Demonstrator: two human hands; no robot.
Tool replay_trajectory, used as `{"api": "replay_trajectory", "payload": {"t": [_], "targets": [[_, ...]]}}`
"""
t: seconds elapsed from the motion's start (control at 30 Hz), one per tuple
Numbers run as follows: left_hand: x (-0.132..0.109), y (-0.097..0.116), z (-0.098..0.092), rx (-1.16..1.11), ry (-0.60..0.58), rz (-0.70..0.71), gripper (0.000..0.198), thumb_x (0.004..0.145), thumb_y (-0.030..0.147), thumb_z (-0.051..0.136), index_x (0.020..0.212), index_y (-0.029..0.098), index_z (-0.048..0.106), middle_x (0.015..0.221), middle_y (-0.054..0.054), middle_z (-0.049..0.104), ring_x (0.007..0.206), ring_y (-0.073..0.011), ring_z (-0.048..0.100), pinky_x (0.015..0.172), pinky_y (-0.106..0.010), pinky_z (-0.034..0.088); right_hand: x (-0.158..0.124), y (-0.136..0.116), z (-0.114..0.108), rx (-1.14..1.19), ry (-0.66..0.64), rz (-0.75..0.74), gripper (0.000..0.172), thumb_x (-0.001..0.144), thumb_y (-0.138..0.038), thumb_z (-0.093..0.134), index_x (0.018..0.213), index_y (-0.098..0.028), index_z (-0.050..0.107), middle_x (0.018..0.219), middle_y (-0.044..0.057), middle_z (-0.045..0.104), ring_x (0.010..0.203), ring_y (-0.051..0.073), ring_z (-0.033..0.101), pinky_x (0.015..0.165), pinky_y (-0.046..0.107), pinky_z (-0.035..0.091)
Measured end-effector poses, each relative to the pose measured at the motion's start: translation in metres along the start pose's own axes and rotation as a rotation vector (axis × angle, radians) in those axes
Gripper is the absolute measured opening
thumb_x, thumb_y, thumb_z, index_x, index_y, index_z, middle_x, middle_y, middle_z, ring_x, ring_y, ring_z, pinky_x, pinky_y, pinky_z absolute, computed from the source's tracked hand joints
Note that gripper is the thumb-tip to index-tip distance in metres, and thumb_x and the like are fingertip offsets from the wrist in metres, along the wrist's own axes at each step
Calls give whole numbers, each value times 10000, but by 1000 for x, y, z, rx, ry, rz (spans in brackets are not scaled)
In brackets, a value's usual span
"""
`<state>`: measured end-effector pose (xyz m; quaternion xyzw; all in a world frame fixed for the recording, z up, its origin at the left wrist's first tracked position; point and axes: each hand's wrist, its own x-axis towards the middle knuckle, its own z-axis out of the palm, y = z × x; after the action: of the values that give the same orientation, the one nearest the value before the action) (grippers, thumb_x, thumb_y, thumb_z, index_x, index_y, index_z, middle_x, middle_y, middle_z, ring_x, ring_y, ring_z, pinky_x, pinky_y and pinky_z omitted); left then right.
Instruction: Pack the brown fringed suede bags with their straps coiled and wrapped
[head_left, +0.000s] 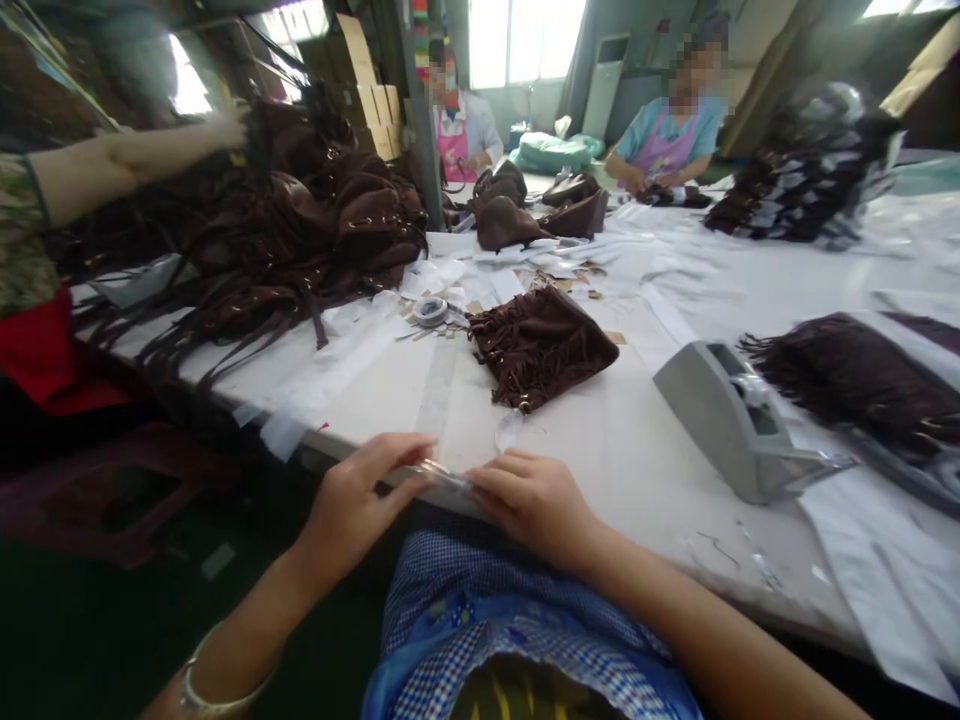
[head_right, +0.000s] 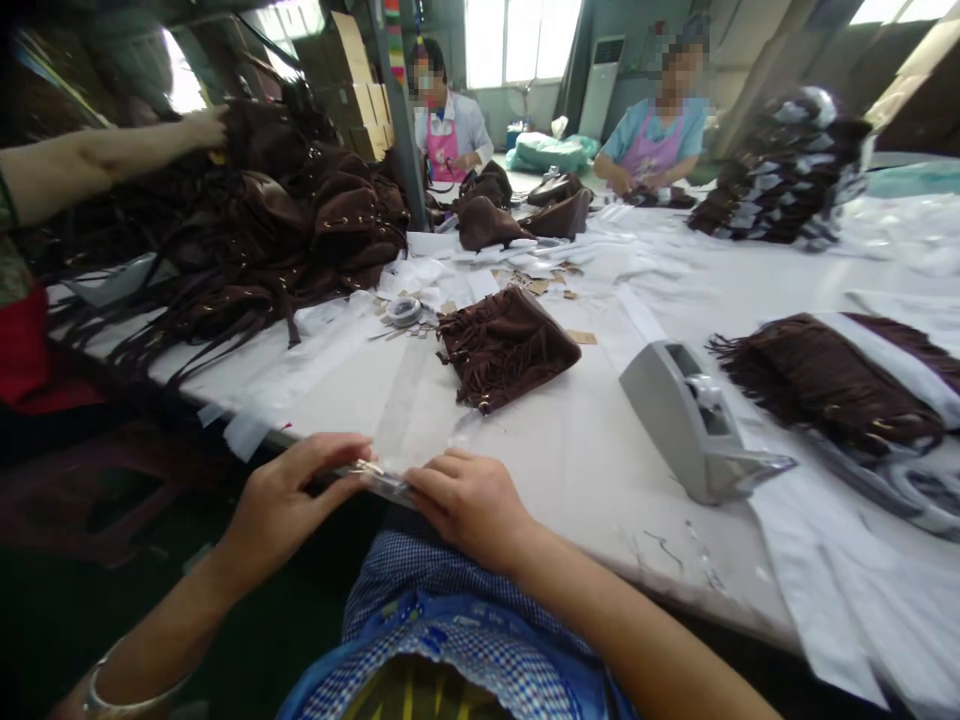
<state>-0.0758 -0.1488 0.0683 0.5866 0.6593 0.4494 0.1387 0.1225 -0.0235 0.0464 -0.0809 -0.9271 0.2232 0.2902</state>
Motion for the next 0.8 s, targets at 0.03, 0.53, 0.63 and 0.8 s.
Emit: {"api": "replay_trajectory", "payload": {"t": [0.03, 0.53, 0.63, 0.8], "targets": [[-4, -2, 11, -115, 85, -113, 357, 805, 314, 742, 1143, 251, 647, 1060, -31, 706, 915, -178, 688, 848, -297, 559, -8, -1, 1, 21, 66, 62, 164, 957, -269, 558, 999, -188, 694, 801, 48, 699, 704, 160, 592, 636, 265, 442], [3, 11, 103, -765, -174, -606, 587, 804, 434, 735, 1289, 192, 510, 633, 56, 567, 517, -64, 487, 442, -140, 301, -71, -6, 10, 208, 253, 468, 157, 856, -281, 682, 982, -198, 725, 763, 34, 705, 673, 171, 626, 629, 282, 483], [10, 8, 103, -621, -193, -478, 518, 889, 414, 638, 1333, 208, 467, 780, 0, 664, 614, -108, 597, 480, -167, 414, -74, -1, 2, 306, 238, 553, 160, 845, -279, 693, 981, -206, 738, 790, 27, 718, 681, 162, 632, 641, 274, 491], [17, -5, 90, 65, 85, 329, 395, 935, 177, 563, 1314, 287, 568, 1351, -75, 611, 1139, -210, 634, 931, -354, 549, -68, 7, -20, 647, 230, 817, 208, 824, -374, 707, 881, -179, 750, 756, 26, 713, 661, 151, 621, 607, 256, 482]]}}
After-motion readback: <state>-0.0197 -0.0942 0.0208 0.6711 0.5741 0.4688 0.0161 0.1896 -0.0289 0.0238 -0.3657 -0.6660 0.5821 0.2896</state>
